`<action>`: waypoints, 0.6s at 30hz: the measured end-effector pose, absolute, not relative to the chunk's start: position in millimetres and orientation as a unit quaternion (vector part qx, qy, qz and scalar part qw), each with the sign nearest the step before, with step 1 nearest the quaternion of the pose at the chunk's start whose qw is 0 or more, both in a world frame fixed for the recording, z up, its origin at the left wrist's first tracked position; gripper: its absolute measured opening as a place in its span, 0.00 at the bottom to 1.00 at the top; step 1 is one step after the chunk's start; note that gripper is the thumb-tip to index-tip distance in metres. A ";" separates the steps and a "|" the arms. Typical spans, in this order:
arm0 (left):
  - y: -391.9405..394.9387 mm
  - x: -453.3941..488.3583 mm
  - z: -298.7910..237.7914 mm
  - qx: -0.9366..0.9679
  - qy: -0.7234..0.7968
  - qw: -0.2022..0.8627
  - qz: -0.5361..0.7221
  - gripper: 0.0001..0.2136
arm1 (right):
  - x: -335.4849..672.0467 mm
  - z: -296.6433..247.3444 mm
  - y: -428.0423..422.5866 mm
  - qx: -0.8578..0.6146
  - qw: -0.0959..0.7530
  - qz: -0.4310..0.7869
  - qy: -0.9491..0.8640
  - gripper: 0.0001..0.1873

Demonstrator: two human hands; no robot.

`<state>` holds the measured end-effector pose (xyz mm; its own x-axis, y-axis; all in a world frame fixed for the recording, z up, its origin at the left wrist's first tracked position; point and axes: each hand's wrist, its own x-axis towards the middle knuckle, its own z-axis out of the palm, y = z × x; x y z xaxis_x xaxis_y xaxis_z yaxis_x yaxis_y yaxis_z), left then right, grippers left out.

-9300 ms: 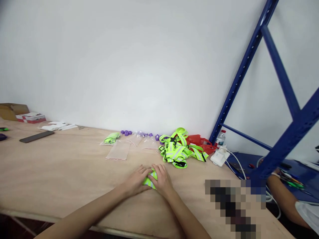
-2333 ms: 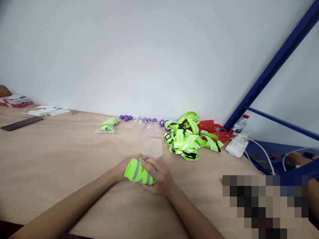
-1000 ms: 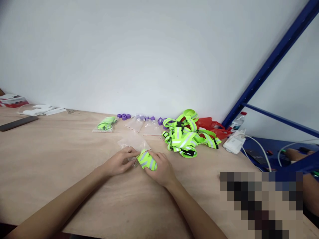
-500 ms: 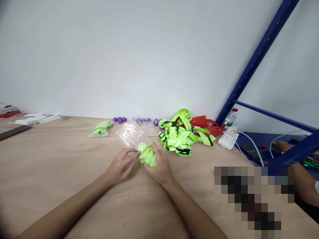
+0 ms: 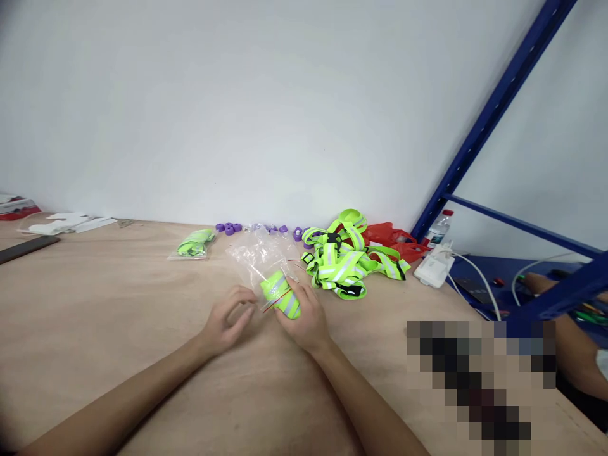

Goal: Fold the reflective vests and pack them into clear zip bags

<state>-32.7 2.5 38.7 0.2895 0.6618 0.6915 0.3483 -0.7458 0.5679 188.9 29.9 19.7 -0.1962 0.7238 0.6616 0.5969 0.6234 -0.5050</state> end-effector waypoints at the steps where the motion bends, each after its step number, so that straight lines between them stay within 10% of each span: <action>1: 4.5 -33.2 38.3 0.743 0.360 0.199 0.528 0.04 | 189.3 20.2 29.9 -0.425 0.473 0.064 -0.769 0.34; 8: 26.3 -4.4 22.6 0.343 0.381 0.542 0.666 0.37 | 188.0 20.1 29.6 -0.417 0.475 0.069 -0.772 0.31; 18: 17.1 54.1 19.0 0.273 0.332 0.639 0.638 0.29 | 184.1 18.9 23.3 -0.436 0.438 0.110 -0.779 0.34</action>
